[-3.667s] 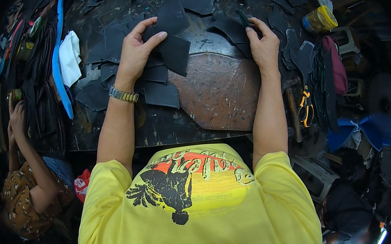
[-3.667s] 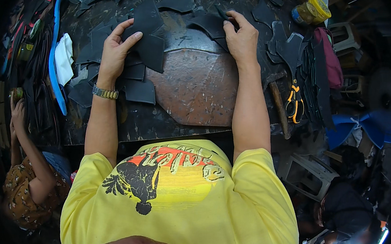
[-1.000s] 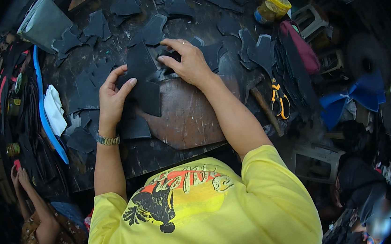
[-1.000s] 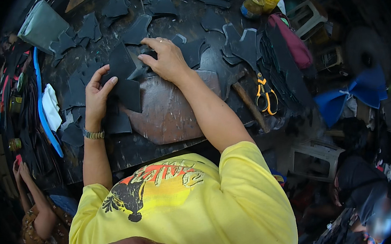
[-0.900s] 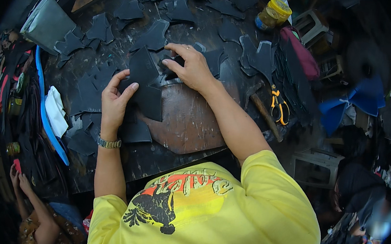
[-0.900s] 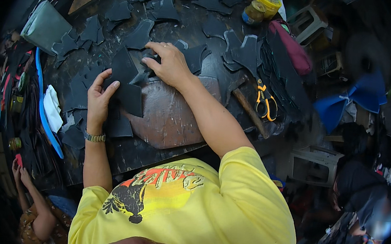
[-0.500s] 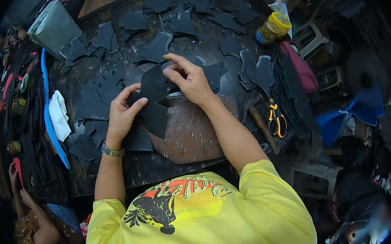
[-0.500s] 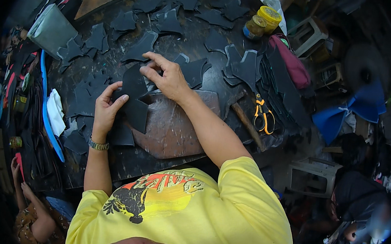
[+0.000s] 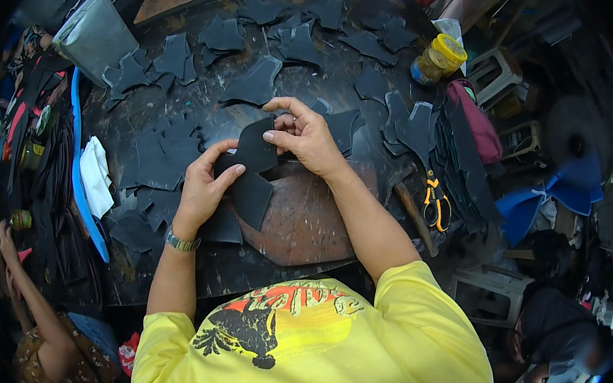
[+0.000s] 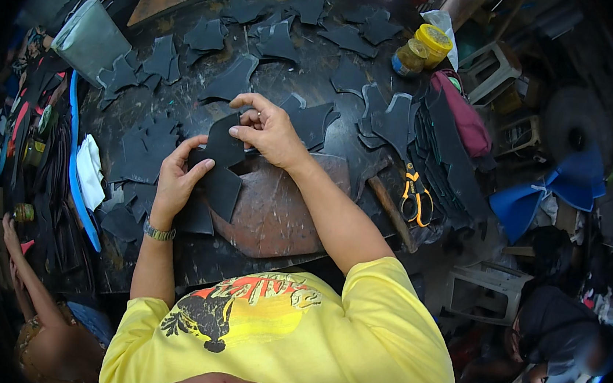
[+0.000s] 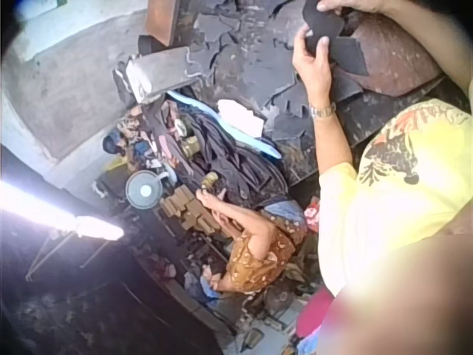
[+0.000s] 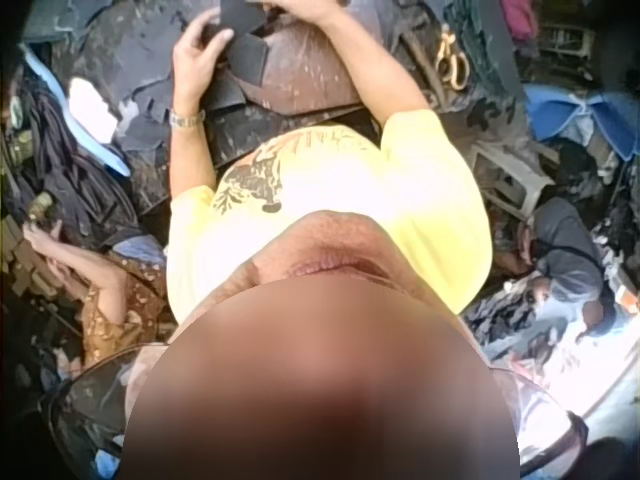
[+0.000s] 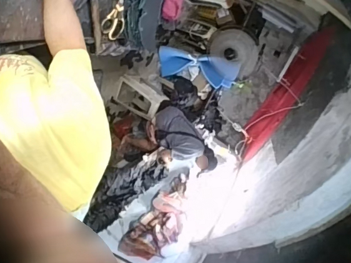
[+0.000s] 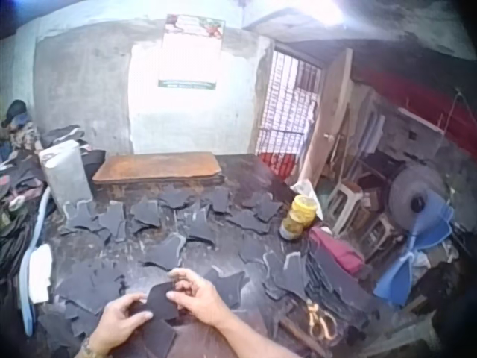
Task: The person repeatedly picks up black rubber pieces from a table, separates them by hand, and places them back down. The person handles the pieces one at a time, occasionally shifting the pile to access more items.
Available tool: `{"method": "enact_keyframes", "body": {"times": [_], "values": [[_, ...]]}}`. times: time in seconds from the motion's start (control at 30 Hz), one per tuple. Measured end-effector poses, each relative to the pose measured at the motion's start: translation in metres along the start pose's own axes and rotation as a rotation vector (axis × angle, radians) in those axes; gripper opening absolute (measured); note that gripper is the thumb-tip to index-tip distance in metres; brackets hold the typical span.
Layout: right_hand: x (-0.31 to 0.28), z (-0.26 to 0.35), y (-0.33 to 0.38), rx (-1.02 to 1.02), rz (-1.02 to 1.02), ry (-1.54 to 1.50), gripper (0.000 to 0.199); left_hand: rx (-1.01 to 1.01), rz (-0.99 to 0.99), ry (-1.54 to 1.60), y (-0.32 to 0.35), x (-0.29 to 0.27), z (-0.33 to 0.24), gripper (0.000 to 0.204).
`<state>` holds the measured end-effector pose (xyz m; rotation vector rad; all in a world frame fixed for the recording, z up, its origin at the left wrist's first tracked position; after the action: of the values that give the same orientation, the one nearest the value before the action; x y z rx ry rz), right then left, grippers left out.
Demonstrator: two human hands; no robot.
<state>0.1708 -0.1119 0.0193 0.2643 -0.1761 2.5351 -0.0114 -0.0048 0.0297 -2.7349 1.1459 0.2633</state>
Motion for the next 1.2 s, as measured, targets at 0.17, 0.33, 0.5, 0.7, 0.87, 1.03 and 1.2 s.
{"method": "enact_keyframes", "body": {"times": [0.17,0.33,0.5,0.7,0.87,1.03,1.2], "values": [[0.0013,0.0013,0.0001,-0.069,-0.094,0.117,0.038,0.021,-0.003,0.011,0.0005,-0.0002,0.0008,0.036],[-0.0011,0.0023,0.0021,-0.091,-0.113,0.225,0.033,-0.016,0.014,0.019,0.0011,0.0001,0.0028,0.037],[-0.0027,0.0044,0.0018,-0.156,-0.161,0.278,0.030,-0.012,0.027,-0.032,0.0009,0.0014,0.0042,0.037],[-0.0011,0.0046,0.0035,-0.116,-0.124,0.203,0.037,-0.022,0.024,-0.030,0.0013,0.0020,0.0036,0.036],[0.0014,0.0061,0.0055,-0.049,-0.029,0.181,0.046,0.084,0.040,-0.047,0.0024,0.0041,0.0029,0.036],[0.0019,0.0068,0.0052,-0.030,-0.037,0.164,0.043,0.004,0.079,-0.003,0.0032,0.0037,0.0033,0.036],[0.0002,0.0074,0.0064,-0.036,-0.073,0.207,0.038,-0.064,0.128,0.022,0.0031,0.0036,0.0037,0.038]]}}
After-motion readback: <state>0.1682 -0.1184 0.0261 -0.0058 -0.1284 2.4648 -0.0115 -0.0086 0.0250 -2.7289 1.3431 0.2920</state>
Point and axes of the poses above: each hand's wrist, its own y-axis away from the middle knuckle, its own x-axis out of the palm, z = x × y, the point moved 2 cm from there along -y, towards the middle knuckle, and after that the axes turned 9 degrees about -z, right-handed, at the moved point
